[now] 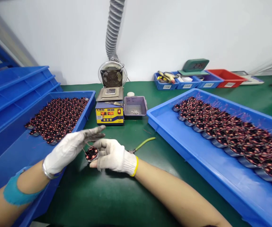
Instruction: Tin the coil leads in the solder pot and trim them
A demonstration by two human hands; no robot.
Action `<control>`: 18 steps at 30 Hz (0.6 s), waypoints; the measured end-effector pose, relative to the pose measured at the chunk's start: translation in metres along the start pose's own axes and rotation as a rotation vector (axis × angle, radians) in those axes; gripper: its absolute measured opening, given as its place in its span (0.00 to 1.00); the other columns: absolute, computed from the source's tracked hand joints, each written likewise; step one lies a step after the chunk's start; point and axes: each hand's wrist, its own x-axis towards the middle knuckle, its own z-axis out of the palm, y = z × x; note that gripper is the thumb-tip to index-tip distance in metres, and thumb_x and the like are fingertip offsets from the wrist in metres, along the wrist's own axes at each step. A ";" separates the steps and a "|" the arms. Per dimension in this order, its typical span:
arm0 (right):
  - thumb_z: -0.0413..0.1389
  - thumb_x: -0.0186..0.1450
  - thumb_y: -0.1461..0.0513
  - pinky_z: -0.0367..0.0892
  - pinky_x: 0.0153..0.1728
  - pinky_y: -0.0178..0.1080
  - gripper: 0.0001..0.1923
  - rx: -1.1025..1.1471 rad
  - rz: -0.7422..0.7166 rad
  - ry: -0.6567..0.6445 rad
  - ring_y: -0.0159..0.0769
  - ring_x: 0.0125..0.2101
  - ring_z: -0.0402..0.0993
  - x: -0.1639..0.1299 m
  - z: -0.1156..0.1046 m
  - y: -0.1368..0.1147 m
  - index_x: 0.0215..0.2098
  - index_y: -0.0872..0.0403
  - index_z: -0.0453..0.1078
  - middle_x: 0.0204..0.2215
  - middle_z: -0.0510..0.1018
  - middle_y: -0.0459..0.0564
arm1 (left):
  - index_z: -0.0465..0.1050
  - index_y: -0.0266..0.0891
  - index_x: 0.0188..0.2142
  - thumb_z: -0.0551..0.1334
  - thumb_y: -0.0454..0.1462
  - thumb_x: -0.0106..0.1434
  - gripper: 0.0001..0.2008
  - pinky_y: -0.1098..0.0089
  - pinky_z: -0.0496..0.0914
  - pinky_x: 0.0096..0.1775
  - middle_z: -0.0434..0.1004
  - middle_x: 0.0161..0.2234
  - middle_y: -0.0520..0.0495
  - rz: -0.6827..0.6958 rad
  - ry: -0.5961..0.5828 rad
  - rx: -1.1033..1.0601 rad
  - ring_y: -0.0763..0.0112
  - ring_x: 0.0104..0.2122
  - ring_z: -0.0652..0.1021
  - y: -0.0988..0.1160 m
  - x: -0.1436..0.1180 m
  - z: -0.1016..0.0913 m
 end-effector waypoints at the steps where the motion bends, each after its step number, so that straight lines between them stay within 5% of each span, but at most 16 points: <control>1: 0.68 0.37 0.69 0.63 0.25 0.30 0.24 -0.014 0.010 0.002 0.27 0.24 0.69 -0.001 0.001 -0.001 0.33 0.57 0.68 0.24 0.75 0.44 | 0.72 0.42 0.45 0.53 0.49 0.64 0.19 0.53 0.67 0.52 0.69 0.56 0.44 0.033 0.096 -0.090 0.56 0.49 0.75 0.002 0.002 -0.004; 4: 0.67 0.37 0.70 0.64 0.26 0.31 0.24 -0.044 0.014 0.000 0.27 0.25 0.70 -0.002 0.001 -0.003 0.34 0.57 0.68 0.25 0.75 0.44 | 0.70 0.45 0.38 0.54 0.50 0.63 0.14 0.56 0.72 0.44 0.74 0.51 0.47 0.151 0.393 -0.288 0.59 0.43 0.78 0.009 0.009 -0.017; 6: 0.67 0.38 0.70 0.66 0.28 0.32 0.25 -0.038 -0.013 -0.001 0.28 0.26 0.71 -0.002 0.000 -0.004 0.35 0.57 0.69 0.26 0.75 0.44 | 0.69 0.45 0.37 0.52 0.53 0.62 0.17 0.58 0.73 0.40 0.78 0.45 0.46 0.129 0.465 -0.309 0.60 0.39 0.80 0.011 0.012 -0.021; 13: 0.68 0.42 0.63 0.68 0.32 0.35 0.27 -0.122 -0.213 0.133 0.30 0.29 0.71 0.001 -0.019 -0.018 0.40 0.57 0.70 0.30 0.75 0.47 | 0.71 0.35 0.42 0.47 0.61 0.58 0.34 0.61 0.73 0.37 0.78 0.42 0.36 -0.201 0.348 -0.230 0.58 0.37 0.79 -0.015 0.014 -0.003; 18: 0.61 0.52 0.54 0.68 0.27 0.33 0.27 -0.393 -0.366 0.332 0.29 0.25 0.69 0.023 -0.042 -0.071 0.48 0.55 0.68 0.32 0.74 0.48 | 0.72 0.34 0.45 0.51 0.60 0.57 0.34 0.62 0.72 0.37 0.77 0.44 0.35 -0.348 0.218 -0.057 0.57 0.39 0.79 -0.029 0.016 -0.001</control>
